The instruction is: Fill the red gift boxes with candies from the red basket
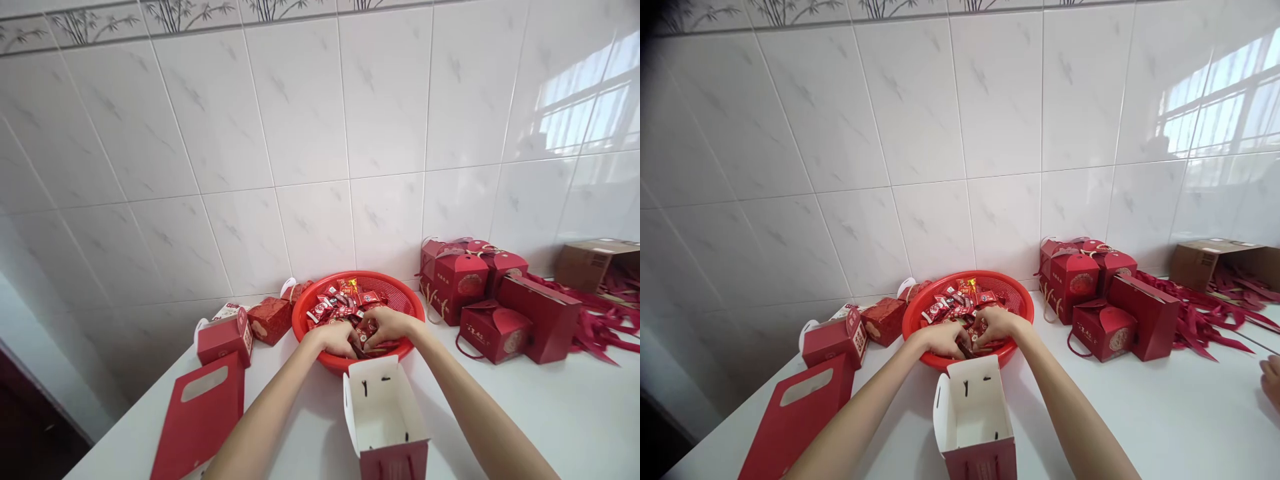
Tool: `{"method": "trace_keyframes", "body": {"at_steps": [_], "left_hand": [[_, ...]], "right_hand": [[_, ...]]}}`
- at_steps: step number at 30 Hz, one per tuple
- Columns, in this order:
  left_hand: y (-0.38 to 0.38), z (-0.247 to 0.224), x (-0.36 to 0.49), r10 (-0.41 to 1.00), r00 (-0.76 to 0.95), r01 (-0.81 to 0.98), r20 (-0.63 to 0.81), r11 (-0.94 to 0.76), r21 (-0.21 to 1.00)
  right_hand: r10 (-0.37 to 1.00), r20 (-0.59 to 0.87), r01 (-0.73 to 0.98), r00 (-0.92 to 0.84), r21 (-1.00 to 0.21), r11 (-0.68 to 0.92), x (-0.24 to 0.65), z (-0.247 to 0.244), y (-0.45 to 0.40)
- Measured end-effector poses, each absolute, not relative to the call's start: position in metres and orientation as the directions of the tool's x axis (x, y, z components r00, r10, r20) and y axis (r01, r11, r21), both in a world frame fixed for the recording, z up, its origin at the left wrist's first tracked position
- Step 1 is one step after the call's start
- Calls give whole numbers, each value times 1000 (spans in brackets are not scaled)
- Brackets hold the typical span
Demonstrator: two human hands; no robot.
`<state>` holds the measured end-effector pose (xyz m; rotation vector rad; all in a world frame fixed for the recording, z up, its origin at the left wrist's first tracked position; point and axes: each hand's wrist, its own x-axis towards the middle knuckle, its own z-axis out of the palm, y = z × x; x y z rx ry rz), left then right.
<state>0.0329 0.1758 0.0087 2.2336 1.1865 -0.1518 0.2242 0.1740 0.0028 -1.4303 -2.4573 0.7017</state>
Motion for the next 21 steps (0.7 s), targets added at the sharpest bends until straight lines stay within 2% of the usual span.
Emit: {"method": "trace_keyframes", "body": {"at_steps": [3, 7, 9, 13, 18, 21], "left_hand": [[175, 9, 32, 791, 566, 751, -234, -377, 543], [179, 9, 31, 891, 416, 600, 183, -420, 681], [181, 8, 30, 896, 330, 477, 298, -431, 766], [180, 8, 28, 876, 370, 271, 310, -421, 866], [173, 9, 30, 862, 428, 169, 273, -373, 912], [174, 9, 30, 871, 437, 158, 225, -321, 934]], "right_hand": [[886, 64, 726, -459, -548, 416, 226, 0, 175], [885, 235, 617, -402, -645, 451, 229, -3, 177], [867, 294, 530, -402, -697, 483, 231, -3, 177], [836, 327, 334, -441, -805, 490, 232, 4, 172], [814, 307, 162, -493, -887, 433, 232, 11, 165], [860, 293, 126, -418, -919, 374, 233, 10, 165]]}}
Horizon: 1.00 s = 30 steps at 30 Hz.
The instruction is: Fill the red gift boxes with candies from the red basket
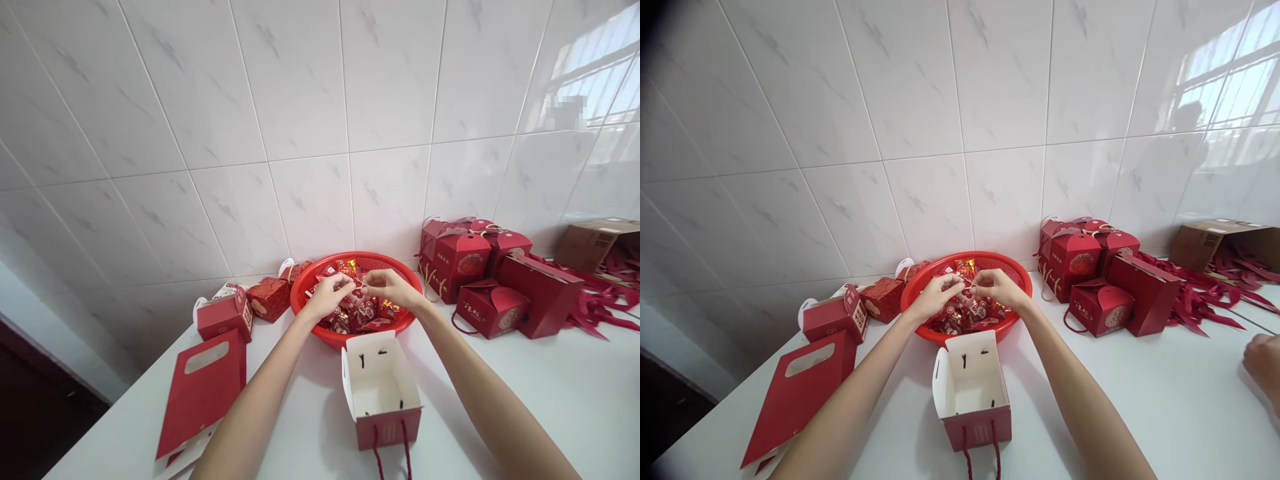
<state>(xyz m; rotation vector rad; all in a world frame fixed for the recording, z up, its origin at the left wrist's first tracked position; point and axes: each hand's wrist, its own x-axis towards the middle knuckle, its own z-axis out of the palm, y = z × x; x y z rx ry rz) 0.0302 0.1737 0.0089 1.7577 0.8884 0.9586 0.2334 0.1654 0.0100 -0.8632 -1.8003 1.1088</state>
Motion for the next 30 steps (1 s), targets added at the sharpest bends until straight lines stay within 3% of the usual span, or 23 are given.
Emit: {"method": "trace_keyframes", "body": {"at_steps": [5, 11, 16, 20, 24, 27, 30], "left_hand": [[179, 5, 30, 887, 395, 364, 237, -389, 846], [171, 9, 36, 756, 643, 659, -123, -464, 591], [173, 13, 39, 671, 704, 687, -233, -562, 460], [177, 12, 40, 572, 774, 622, -271, -610, 490], [178, 7, 39, 700, 695, 642, -164, -502, 580], [179, 6, 38, 812, 580, 629, 64, -497, 598], [178, 8, 39, 830, 491, 546, 265, -530, 649]], "right_hand": [[922, 369, 31, -116, -927, 375, 236, 4, 171], [942, 296, 35, 155, -955, 294, 238, -1, 178], [966, 243, -62, 91, -966, 249, 237, 3, 174], [962, 264, 87, -72, -959, 270, 237, 6, 169], [951, 268, 227, -153, -927, 298, 239, 3, 171], [945, 255, 243, -205, -922, 301, 240, 0, 176], [947, 201, 211, -252, -943, 256, 240, -2, 177]]}}
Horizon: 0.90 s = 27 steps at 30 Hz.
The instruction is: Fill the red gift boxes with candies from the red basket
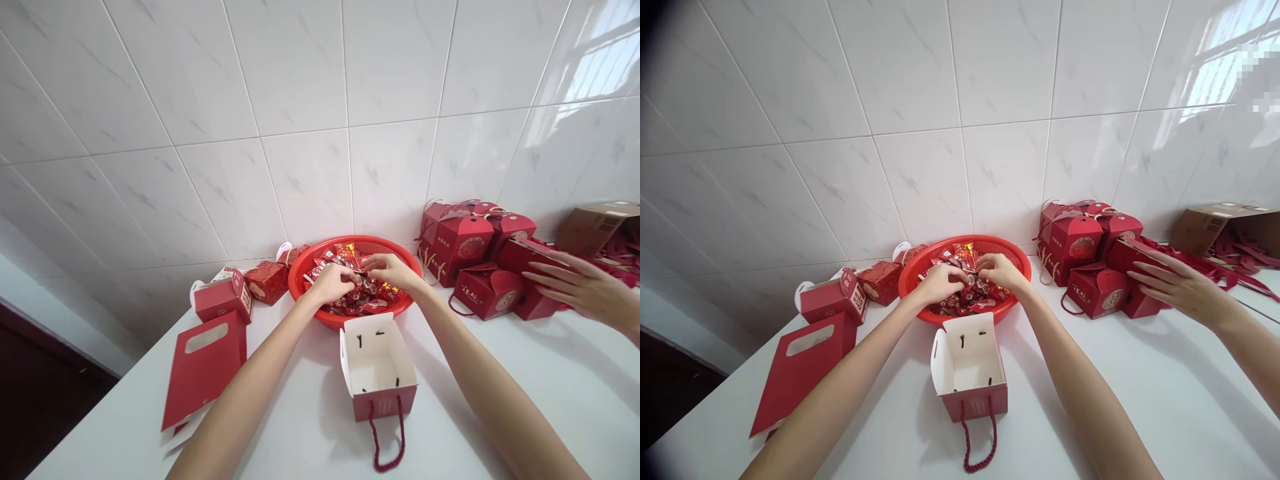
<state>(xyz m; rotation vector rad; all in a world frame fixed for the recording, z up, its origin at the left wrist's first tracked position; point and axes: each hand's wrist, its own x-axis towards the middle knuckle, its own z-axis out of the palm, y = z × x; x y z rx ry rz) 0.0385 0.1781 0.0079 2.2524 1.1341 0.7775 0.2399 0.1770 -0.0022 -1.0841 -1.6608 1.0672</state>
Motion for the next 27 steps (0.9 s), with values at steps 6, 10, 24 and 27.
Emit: {"method": "trace_keyframes", "body": {"at_steps": [6, 10, 24, 27], "left_hand": [[171, 13, 39, 789, 461, 289, 406, -567, 772], [170, 13, 39, 772, 457, 236, 442, -584, 777], [163, 25, 42, 632, 760, 552, -151, -504, 664], [166, 21, 42, 612, 782, 492, -119, -490, 720]], "right_hand": [[947, 126, 138, -295, -975, 173, 239, 5, 169], [924, 137, 60, -357, -984, 169, 240, 10, 166], [975, 220, -31, -36, -975, 218, 239, 7, 168], [977, 209, -45, -36, -977, 208, 239, 6, 169]]}}
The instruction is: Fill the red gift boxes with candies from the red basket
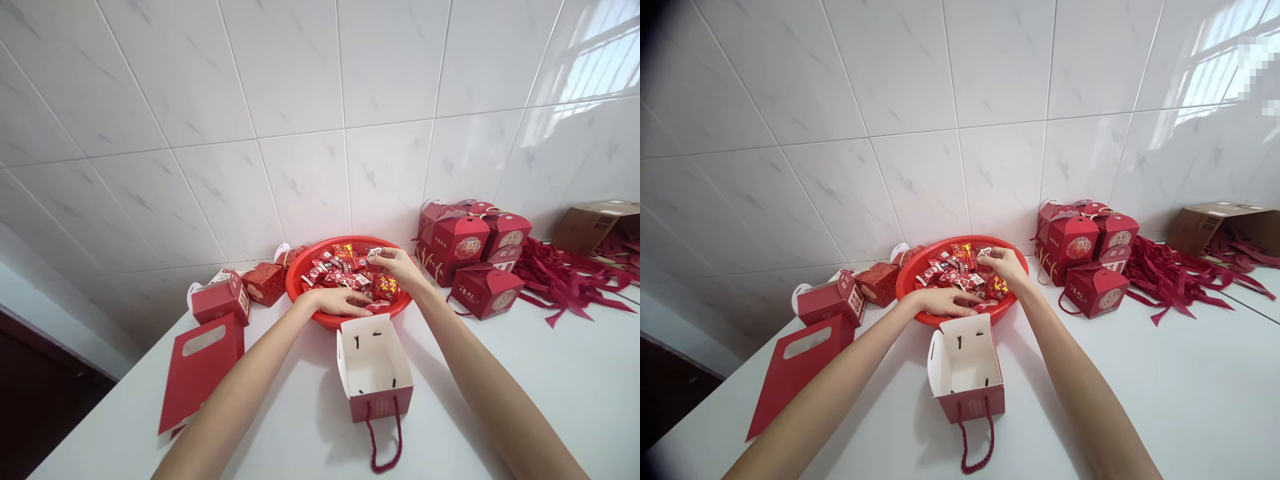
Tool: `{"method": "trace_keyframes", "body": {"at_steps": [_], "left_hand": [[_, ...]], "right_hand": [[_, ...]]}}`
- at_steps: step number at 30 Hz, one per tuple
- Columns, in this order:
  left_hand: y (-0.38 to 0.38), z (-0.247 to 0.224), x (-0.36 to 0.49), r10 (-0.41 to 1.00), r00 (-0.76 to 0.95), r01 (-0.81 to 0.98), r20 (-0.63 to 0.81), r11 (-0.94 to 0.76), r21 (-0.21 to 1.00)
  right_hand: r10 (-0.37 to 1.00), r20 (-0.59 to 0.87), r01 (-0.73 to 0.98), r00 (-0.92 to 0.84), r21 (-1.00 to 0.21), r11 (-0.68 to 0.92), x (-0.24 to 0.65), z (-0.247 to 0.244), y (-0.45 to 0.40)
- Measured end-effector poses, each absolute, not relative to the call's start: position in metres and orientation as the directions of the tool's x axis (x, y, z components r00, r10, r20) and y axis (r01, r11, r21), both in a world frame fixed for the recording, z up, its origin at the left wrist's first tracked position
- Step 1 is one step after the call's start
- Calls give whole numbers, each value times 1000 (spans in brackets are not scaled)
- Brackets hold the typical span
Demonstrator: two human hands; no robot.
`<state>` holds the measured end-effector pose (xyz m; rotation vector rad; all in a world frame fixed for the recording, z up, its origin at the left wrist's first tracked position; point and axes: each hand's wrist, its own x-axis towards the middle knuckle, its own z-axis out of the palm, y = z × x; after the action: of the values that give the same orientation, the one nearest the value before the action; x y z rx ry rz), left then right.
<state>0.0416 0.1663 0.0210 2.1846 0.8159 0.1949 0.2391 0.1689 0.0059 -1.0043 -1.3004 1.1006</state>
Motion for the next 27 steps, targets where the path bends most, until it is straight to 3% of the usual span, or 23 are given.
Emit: {"method": "trace_keyframes", "body": {"at_steps": [6, 9, 13, 17, 23, 27], "left_hand": [[170, 12, 41, 599, 791, 465, -122, -461, 756], [175, 7, 39, 649, 760, 455, -35, -494, 741], [183, 2, 36, 789, 588, 463, 177, -508, 726], [185, 2, 35, 844, 451, 441, 291, -494, 749], [185, 4, 33, 874, 343, 330, 343, -454, 827], [185, 4, 32, 892, 282, 245, 353, -423, 872]], "right_hand": [[986, 167, -61, 6, -984, 167, 238, 6, 169], [984, 179, -83, 18, -980, 180, 239, 6, 169], [981, 191, -80, 28, -978, 192, 240, 3, 172], [982, 190, -77, 0, -979, 189, 240, 2, 173], [991, 125, -75, -46, -990, 122, 238, 8, 168], [971, 133, -86, -198, -989, 118, 239, 12, 164]]}}
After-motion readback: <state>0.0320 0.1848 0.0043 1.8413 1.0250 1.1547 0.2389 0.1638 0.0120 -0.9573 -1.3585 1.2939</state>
